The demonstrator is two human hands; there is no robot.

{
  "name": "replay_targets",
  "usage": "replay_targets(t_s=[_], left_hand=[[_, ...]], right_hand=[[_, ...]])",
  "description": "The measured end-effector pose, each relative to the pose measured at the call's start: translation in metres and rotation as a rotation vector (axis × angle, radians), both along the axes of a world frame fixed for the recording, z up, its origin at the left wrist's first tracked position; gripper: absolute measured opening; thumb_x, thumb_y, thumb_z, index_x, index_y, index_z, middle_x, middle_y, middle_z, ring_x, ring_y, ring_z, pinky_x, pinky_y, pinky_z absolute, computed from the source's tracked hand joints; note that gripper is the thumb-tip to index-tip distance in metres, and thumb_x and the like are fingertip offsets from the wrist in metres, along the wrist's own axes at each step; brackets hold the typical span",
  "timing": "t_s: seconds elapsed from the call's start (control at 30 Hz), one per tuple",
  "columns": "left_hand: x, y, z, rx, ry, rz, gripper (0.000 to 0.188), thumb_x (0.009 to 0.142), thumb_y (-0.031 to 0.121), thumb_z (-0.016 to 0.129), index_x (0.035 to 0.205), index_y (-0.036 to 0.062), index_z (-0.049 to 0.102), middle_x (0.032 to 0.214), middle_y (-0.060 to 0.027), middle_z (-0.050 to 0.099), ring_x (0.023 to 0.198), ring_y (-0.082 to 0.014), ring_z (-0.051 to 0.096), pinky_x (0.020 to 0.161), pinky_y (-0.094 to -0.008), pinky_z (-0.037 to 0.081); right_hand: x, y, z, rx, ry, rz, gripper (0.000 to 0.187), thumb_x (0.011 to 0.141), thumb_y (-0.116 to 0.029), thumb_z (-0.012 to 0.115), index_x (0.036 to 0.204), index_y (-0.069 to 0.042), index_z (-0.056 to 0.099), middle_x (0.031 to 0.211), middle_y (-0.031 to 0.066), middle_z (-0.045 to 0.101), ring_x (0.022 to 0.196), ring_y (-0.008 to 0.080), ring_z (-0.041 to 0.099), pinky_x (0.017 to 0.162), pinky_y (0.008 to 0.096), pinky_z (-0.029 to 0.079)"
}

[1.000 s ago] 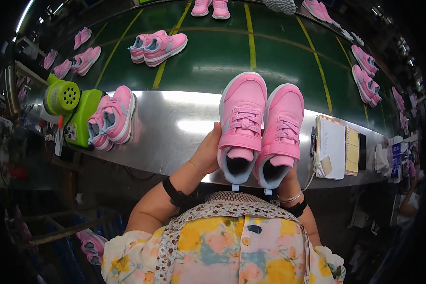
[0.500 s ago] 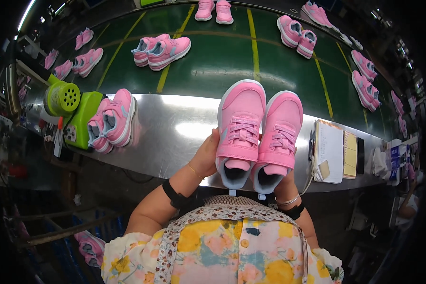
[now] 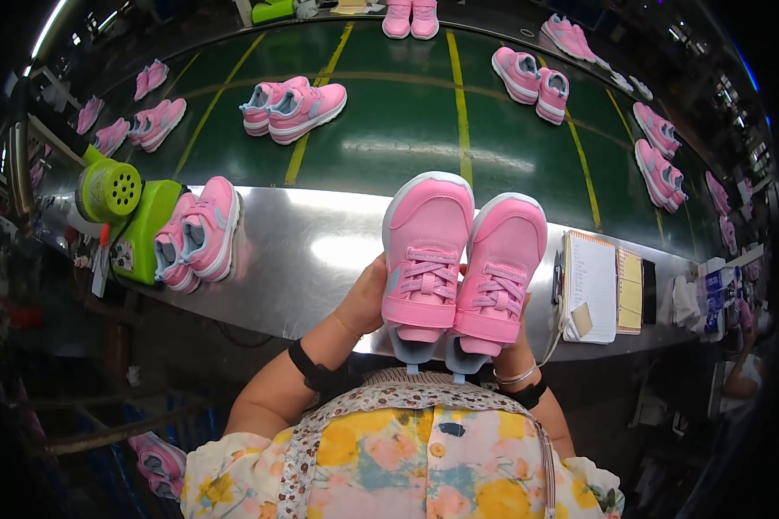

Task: Inspecting and marking children's sneakers on a manufacturing line for quality control.

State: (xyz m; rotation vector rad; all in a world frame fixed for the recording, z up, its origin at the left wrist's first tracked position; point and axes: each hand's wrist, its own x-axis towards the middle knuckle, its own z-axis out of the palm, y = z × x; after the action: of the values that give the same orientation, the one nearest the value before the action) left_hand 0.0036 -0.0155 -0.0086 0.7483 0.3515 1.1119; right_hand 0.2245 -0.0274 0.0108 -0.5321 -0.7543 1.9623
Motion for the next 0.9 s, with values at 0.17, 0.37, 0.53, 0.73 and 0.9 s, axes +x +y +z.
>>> replay_targets(t_s=[0.17, 0.37, 0.53, 0.73, 0.9], left_hand=[[0.008, 0.000, 0.005, -0.138, 0.032, 0.096, 0.095, 0.071, 0.067, 0.060, 0.133, -0.0006, 0.035, 0.123, -0.0244, 0.052, 0.110, -0.0321, 0.057, 0.090, -0.0424, 0.052], [0.005, 0.000, 0.005, 0.053, 0.055, 0.039, 0.080, 0.088, 0.061, 0.039, 0.136, -0.0019, 0.030, 0.132, -0.0140, 0.045, 0.120, -0.0208, 0.047, 0.101, -0.0348, 0.039], [0.000, 0.000, 0.008, 0.115, 0.151, 0.058, 0.080, 0.088, 0.063, 0.038, 0.134, -0.0029, 0.033, 0.130, -0.0132, 0.047, 0.119, -0.0192, 0.047, 0.101, -0.0335, 0.038], [-0.010, -0.002, 0.002, 0.113, 0.194, 0.091, 0.079, 0.089, 0.062, 0.039, 0.132, -0.0040, 0.036, 0.129, -0.0121, 0.049, 0.118, -0.0176, 0.046, 0.100, -0.0320, 0.038], [-0.015, -0.002, 0.010, 0.121, 0.255, 0.131, 0.079, 0.089, 0.061, 0.041, 0.133, -0.0044, 0.036, 0.128, -0.0120, 0.049, 0.118, -0.0176, 0.046, 0.100, -0.0312, 0.037]], right_hand=[[0.010, 0.001, -0.016, -0.055, 0.042, -0.011, 0.102, 0.073, -0.068, 0.059, 0.140, 0.000, 0.024, 0.139, 0.0212, 0.037, 0.119, 0.0367, 0.047, 0.096, 0.0481, 0.046], [0.011, 0.000, -0.005, -0.012, -0.009, -0.011, 0.096, 0.074, -0.072, 0.052, 0.134, 0.000, 0.035, 0.127, 0.0178, 0.050, 0.112, 0.0276, 0.055, 0.094, 0.0397, 0.048], [0.012, 0.003, -0.007, 0.020, 0.019, 0.046, 0.094, 0.074, -0.071, 0.053, 0.133, 0.001, 0.036, 0.128, 0.0204, 0.049, 0.113, 0.0288, 0.055, 0.094, 0.0401, 0.047], [0.008, 0.000, -0.005, 0.025, 0.000, 0.028, 0.091, 0.076, -0.068, 0.055, 0.133, 0.000, 0.036, 0.126, 0.0178, 0.051, 0.111, 0.0276, 0.055, 0.093, 0.0397, 0.048], [0.014, 0.000, -0.015, 0.004, -0.039, -0.016, 0.089, 0.077, -0.066, 0.056, 0.134, -0.001, 0.036, 0.125, 0.0162, 0.051, 0.111, 0.0264, 0.056, 0.092, 0.0392, 0.049]])
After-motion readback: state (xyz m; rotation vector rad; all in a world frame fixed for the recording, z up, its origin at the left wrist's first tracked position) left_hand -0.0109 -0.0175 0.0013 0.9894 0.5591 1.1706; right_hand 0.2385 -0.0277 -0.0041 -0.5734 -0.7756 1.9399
